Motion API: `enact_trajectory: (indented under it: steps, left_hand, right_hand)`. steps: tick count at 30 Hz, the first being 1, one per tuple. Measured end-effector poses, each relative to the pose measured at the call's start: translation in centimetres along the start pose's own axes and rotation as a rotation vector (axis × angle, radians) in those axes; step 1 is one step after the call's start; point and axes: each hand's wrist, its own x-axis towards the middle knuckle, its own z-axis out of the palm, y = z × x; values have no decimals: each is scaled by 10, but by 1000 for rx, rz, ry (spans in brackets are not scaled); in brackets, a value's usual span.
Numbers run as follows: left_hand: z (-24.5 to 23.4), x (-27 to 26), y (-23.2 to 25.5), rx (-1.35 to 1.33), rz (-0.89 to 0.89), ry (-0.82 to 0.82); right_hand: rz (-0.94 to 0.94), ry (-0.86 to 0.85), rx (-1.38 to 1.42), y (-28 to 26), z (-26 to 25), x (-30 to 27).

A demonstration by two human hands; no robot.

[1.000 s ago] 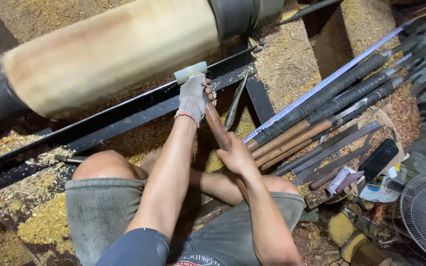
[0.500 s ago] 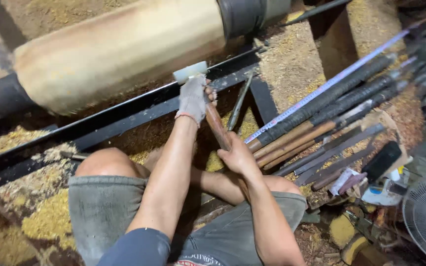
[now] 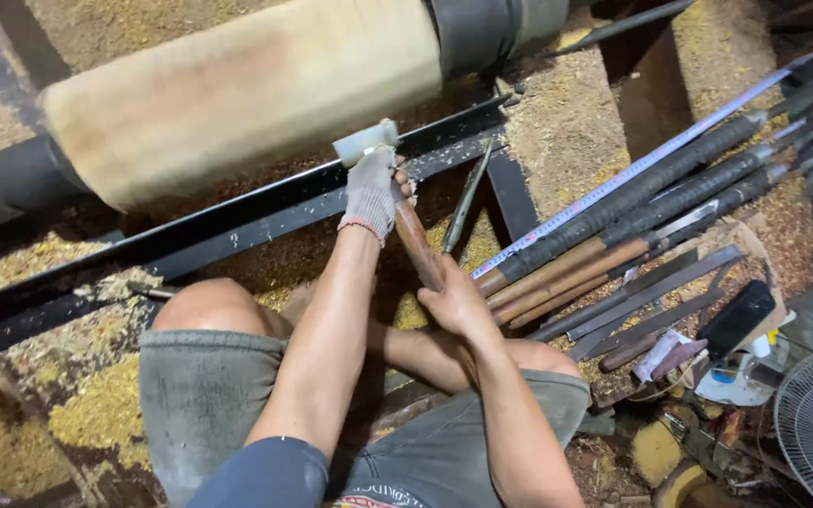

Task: The person sits on the floor in front of a rotating cylindrical wooden workpiece mounted on a lathe. They hold a wood chisel with both hands, bracing it on the machine bed, and press the blade against the spinning wood to shape and smooth its surface, occasionally repositioning the chisel and adjusting the workpiece area being cut.

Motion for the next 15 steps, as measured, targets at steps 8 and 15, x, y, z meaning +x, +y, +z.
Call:
enact_trajectory:
  steps: [8,15]
  left_hand:
    - [-9,4,0,2,2,-48]
    - [-9,0,0,-30,-3,-24]
  right_hand:
    - [-2,-29,12,-5,0,-3]
    - [45,-46,-33,-7,0,-3]
